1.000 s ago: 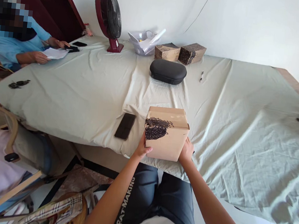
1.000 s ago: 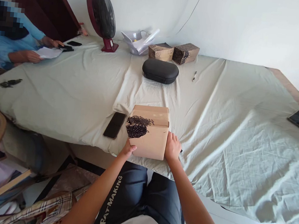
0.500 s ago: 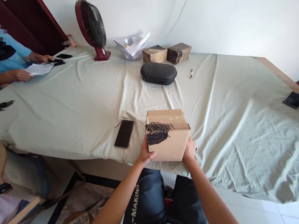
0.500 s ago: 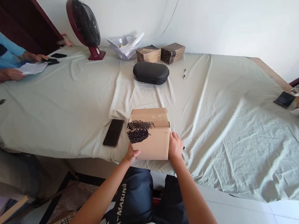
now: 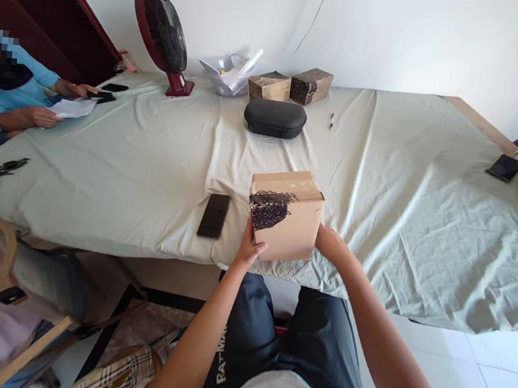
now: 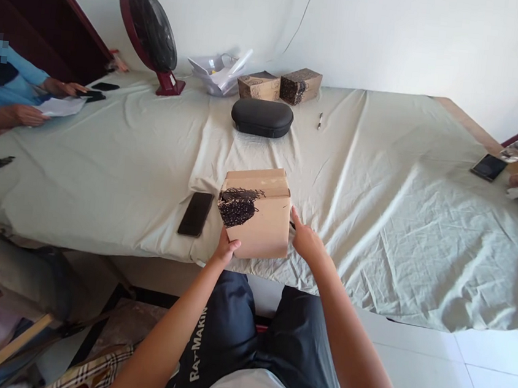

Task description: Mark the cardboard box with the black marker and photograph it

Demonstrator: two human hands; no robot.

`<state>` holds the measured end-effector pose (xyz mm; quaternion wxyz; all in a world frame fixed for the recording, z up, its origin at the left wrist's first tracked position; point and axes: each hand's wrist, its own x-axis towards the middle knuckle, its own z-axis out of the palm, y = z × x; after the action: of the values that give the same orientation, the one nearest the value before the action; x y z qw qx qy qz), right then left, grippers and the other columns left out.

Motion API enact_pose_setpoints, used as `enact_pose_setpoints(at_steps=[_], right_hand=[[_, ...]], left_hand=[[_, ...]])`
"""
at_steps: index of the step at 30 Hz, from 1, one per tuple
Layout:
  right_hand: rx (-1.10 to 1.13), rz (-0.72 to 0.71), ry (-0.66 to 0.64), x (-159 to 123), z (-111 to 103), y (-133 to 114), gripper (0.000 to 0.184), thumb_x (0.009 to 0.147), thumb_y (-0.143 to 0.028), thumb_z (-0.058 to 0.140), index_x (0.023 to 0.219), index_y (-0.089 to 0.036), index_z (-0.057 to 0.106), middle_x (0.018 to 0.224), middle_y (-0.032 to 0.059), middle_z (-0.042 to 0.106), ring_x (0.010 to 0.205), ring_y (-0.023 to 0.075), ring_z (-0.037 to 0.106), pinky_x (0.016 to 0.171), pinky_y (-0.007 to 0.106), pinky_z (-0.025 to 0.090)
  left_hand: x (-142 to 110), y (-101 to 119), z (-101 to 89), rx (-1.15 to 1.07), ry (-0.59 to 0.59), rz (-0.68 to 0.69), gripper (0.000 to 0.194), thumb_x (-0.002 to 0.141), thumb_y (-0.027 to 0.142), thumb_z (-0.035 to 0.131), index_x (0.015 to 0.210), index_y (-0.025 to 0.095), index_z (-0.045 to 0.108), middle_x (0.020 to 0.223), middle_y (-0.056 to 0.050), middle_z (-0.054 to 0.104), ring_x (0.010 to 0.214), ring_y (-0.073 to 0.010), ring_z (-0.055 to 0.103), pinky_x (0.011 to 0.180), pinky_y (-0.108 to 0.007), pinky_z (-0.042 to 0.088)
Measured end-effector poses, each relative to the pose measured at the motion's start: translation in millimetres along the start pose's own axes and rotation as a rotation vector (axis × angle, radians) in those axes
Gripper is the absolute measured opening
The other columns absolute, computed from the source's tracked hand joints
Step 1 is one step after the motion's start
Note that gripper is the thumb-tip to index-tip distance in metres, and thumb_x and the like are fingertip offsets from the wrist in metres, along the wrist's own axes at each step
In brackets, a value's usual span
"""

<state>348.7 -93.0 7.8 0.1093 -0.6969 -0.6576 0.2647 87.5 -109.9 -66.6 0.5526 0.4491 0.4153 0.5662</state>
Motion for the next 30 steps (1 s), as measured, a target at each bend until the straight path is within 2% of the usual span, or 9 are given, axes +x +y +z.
enact_pose_setpoints(at_steps=[2,5,9,12,14,17,21,25,30], right_hand=[[0.214,0.065,-0.137,-13,-14,15,0.069,0.089,-0.016,0.058,0.157,-0.027,0.057,0.092,0.0065,0.079,0.067,0.0217,0.069,0.071,0.033,0.052],[0.610,0.198,-0.255,-35,-46,32,0.046,0.091,-0.033,0.061,0.135,-0.021,0.068,0.083,0.0043,0.072,0.051,0.0163,0.060,0.053,0.031,0.046],[1.133,0.030,-0.080,-49,-102,22,0.030,0.091,-0.052,0.062,0.106,-0.026,0.067,0.085,0.0073,0.073,0.062,0.0209,0.065,0.056,0.036,0.050],[1.362,-0.328,0.304,-44,-135,-16,0.023,0.078,-0.027,0.080,0.086,-0.030,0.059,0.063,-0.0034,0.059,0.052,0.0145,0.047,0.047,0.027,0.033],[1.331,-0.475,0.360,-35,-145,-55,0.027,0.091,-0.036,0.076,0.080,-0.030,0.053,0.053,-0.0071,0.043,0.046,0.0127,0.036,0.045,0.028,0.023],[1.132,-0.606,0.274,-19,-139,-117,0.036,0.102,-0.061,0.052,0.105,-0.028,0.064,0.050,-0.0083,0.042,0.043,0.0138,0.033,0.045,0.031,0.020],[0.821,-0.586,0.082,-6,-120,-170,0.010,0.086,-0.031,0.065,0.091,-0.024,0.060,0.053,-0.0101,0.042,0.049,0.0097,0.031,0.050,0.028,0.023],[0.621,-0.591,-0.032,-7,-114,-177,0.003,0.078,-0.020,0.060,0.076,-0.022,0.058,0.056,-0.0072,0.047,0.055,0.0098,0.033,0.054,0.029,0.025],[0.624,-0.526,-0.134,-14,-118,-168,0.006,0.079,-0.021,0.056,0.074,-0.021,0.060,0.056,-0.0062,0.046,0.057,0.0111,0.037,0.056,0.029,0.027]], left_hand=[[0,-1,0.3,0.003,-0.001,0.015,0.125,0.056,0.070,0.090,0.162,0.023,0.043,0.165,-0.017,0.054,0.155,-0.0424,0.048,0.128,-0.055,0.041],[1,-2,0.3,0.005,0.002,0.039,0.124,0.058,0.070,0.090,0.163,0.025,0.043,0.167,-0.016,0.052,0.157,-0.0418,0.047,0.128,-0.055,0.042],[2,-8,-1.2,0.006,0.001,0.059,0.127,0.057,0.069,0.090,0.165,0.026,0.039,0.171,-0.015,0.046,0.161,-0.0424,0.041,0.131,-0.057,0.037],[3,-13,-2.6,0.024,-0.018,0.096,0.127,0.059,0.070,0.090,0.167,0.027,0.037,0.174,-0.015,0.041,0.163,-0.0419,0.036,0.132,-0.056,0.036],[3,-16,-3.2,0.043,-0.051,0.135,0.126,0.063,0.072,0.088,0.168,0.027,0.034,0.175,-0.016,0.040,0.161,-0.0418,0.040,0.130,-0.056,0.039],[2,-18,-3.4,0.079,-0.110,0.190,0.128,0.066,0.073,0.086,0.169,0.025,0.029,0.170,-0.021,0.044,0.152,-0.0421,0.052,0.126,-0.056,0.043],[2,-18,-2.6,0.144,-0.151,0.239,0.130,0.068,0.072,0.087,0.170,0.022,0.024,0.165,-0.024,0.048,0.148,-0.0427,0.055,0.122,-0.057,0.047],[1,-14,-1.1,0.170,-0.162,0.242,0.130,0.069,0.074,0.085,0.170,0.021,0.022,0.165,-0.024,0.048,0.147,-0.0428,0.056,0.122,-0.058,0.047],[1,-12,0.2,0.185,-0.196,0.224,0.134,0.069,0.070,0.088,0.170,0.020,0.018,0.161,-0.026,0.049,0.143,-0.0420,0.058,0.118,-0.057,0.052]])
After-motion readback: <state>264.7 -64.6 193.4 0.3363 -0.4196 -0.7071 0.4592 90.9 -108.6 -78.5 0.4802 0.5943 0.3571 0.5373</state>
